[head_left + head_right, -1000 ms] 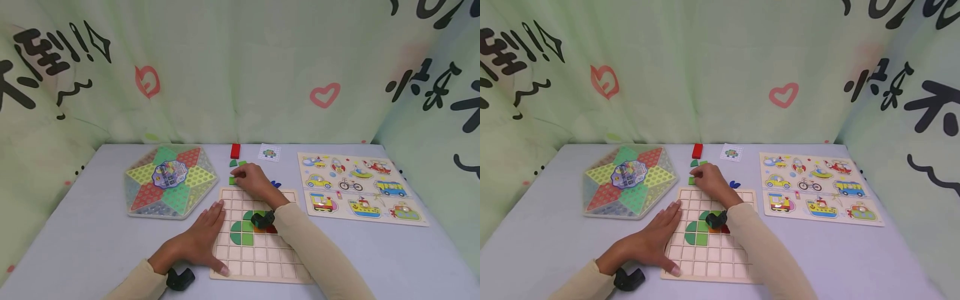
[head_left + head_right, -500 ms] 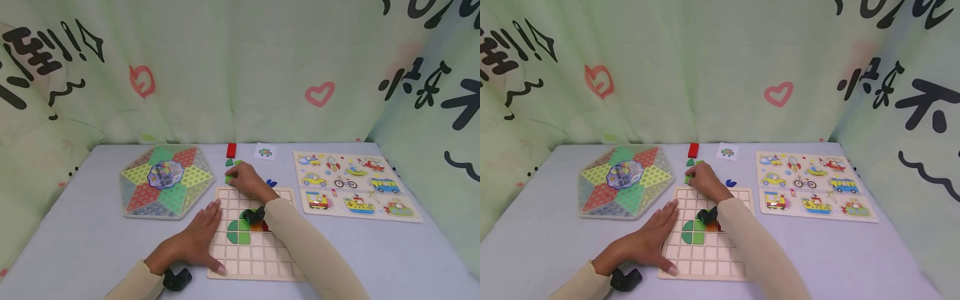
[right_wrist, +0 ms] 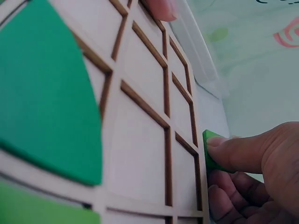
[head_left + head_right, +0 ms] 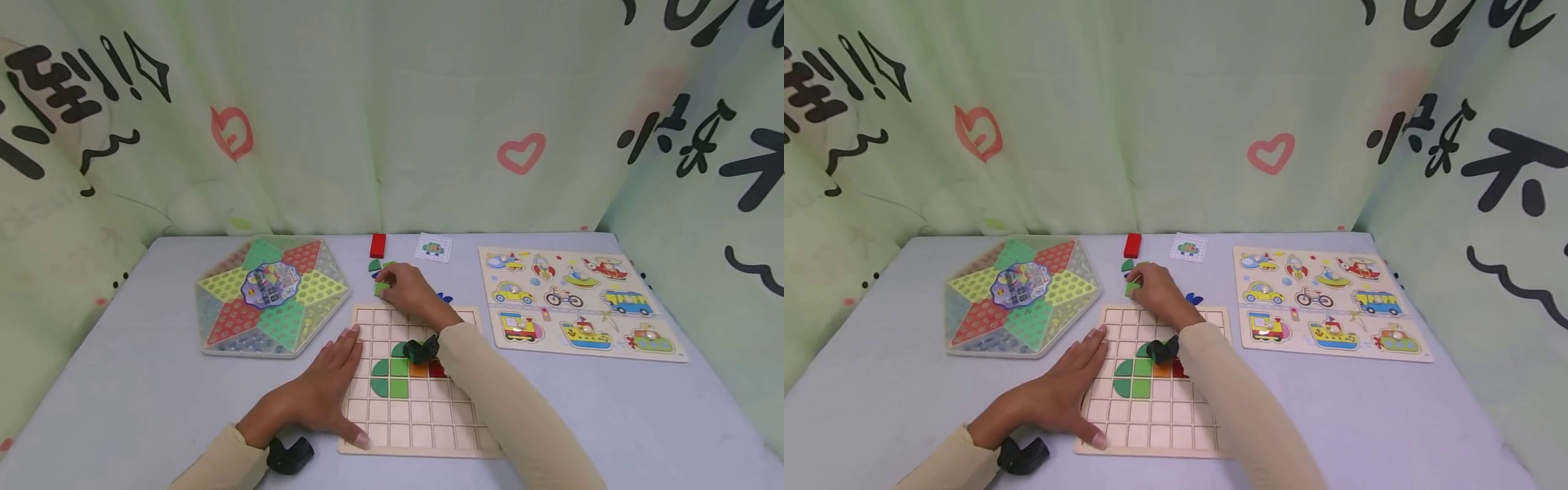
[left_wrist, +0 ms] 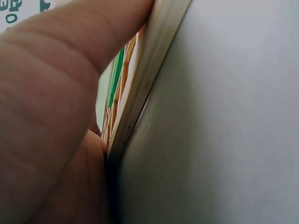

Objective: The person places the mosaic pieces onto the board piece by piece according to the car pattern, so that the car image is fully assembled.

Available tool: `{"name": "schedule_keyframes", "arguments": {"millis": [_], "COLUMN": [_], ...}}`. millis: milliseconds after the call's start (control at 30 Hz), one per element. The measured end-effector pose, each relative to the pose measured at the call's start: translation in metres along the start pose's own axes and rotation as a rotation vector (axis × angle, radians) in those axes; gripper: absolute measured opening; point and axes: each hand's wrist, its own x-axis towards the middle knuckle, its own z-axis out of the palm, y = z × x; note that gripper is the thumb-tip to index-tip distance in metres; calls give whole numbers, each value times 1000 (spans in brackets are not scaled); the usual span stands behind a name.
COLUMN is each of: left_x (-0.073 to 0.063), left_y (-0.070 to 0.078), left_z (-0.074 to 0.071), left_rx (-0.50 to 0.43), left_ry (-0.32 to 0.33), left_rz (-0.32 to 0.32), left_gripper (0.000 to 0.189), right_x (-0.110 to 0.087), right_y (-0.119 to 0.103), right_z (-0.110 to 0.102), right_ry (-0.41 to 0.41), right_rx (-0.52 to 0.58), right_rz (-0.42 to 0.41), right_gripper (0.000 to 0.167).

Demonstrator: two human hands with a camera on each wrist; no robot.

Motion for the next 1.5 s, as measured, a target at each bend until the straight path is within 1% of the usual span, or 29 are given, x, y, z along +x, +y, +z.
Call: {"name": "schedule_keyframes", "arguments": {"millis": [100,333,500,800,1033,1167,1333,1500], "left_x": [0,1,2,0,0,0,0,1], "left_y": [0,1,2,2,2,2,1,0], "left_z": [1,2,0,-1,-1,-1,0,0], "left_rx": [1,8,12,-5,-12,-15,1,4], "left_ry": [-7,-25,-29,-19,-21,-17,-15,-13], "left_rz": [-1,-10,-20,-23,-41,-37,-31,-23], "left_gripper": [138,139,139,140,139,139,140,140], "right_x": [-1,-7,-10,-20,-34,-44,-57,-67], "right_y": [4,10,12,14,16,18,20,21], "right_z": [-2,-8,-15,-31,-40,-43,-45,-44], "right_ry": [2,-5,-6,-99,-128,-126,-152,-193], "right_rx": [6,-2,8,38,98,89,107,67], "right_rz": [4,-28,-42,-132,-166,-166,-143,-167], "right_gripper": [21,22,23,23,24,23,22,20]}}
